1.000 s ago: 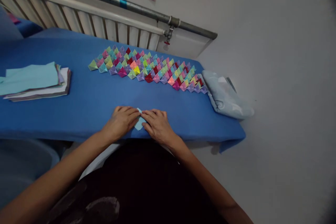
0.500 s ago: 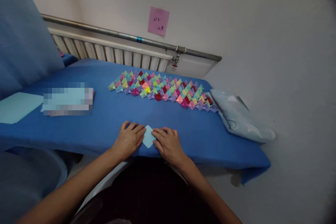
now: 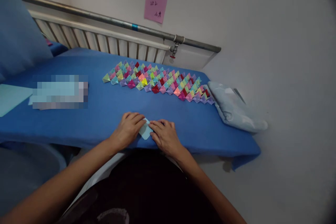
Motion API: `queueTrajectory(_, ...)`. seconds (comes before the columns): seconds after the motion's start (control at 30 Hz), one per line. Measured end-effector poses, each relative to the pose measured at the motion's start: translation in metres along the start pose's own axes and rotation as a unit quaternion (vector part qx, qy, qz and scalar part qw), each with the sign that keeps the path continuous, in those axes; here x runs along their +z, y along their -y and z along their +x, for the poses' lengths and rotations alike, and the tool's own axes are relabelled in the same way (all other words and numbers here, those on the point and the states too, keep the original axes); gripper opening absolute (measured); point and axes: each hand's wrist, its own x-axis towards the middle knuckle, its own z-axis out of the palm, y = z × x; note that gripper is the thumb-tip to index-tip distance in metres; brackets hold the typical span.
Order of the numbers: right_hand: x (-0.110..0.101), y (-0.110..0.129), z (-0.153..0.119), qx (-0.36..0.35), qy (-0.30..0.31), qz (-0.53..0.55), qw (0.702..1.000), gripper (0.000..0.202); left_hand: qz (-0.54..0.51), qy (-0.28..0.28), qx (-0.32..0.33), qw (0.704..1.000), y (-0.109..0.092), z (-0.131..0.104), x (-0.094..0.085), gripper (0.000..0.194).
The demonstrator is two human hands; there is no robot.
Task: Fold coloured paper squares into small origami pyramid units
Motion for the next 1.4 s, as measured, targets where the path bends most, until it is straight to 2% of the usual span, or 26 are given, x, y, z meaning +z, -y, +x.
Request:
queueTrajectory(0.1, -0.001, 0.001, 0.000, -0.002, 0.005, 0.004, 1.000, 0.038, -0.038, 0.028, 0.032, 0.998, -0.002, -0.006, 0.000, 0.035)
queueTrajectory(0.3, 0.000, 0.000, -0.002, 0.000, 0.005, 0.007, 1.000, 0.037, -0.084, 0.070, 0.028, 0.994, 0.007, -0.012, -0.005, 0.034)
queueTrajectory(0.47, -0.002, -0.002, -0.002, 0.002, 0.005, 0.014, 1.000, 0.038, -0.111, 0.096, 0.026, 0.989, 0.012, -0.008, -0.015, 0.034)
queueTrajectory(0.67, -0.011, -0.009, 0.004, -0.005, 0.038, 0.039, 0.999, 0.039, -0.107, 0.107, 0.036, 0.988, 0.018, -0.002, -0.017, 0.030)
queueTrajectory(0.87, -0.010, -0.012, 0.007, 0.006, 0.038, 0.057, 0.998, 0.036, -0.091, 0.070, 0.062, 0.991, 0.023, -0.004, -0.012, 0.023)
queueTrajectory(1.03, -0.008, -0.012, 0.007, 0.013, 0.028, 0.071, 0.997, 0.036, -0.082, 0.019, 0.073, 0.994, 0.024, -0.010, -0.001, 0.020)
queueTrajectory(1.23, -0.008, -0.011, 0.009, 0.032, 0.021, 0.093, 0.995, 0.034, -0.062, -0.057, 0.053, 0.995, 0.018, -0.017, 0.007, 0.020)
queueTrajectory(1.4, -0.006, -0.011, 0.010, 0.039, 0.009, 0.110, 0.993, 0.034, -0.057, -0.083, 0.030, 0.994, 0.011, -0.018, 0.008, 0.021)
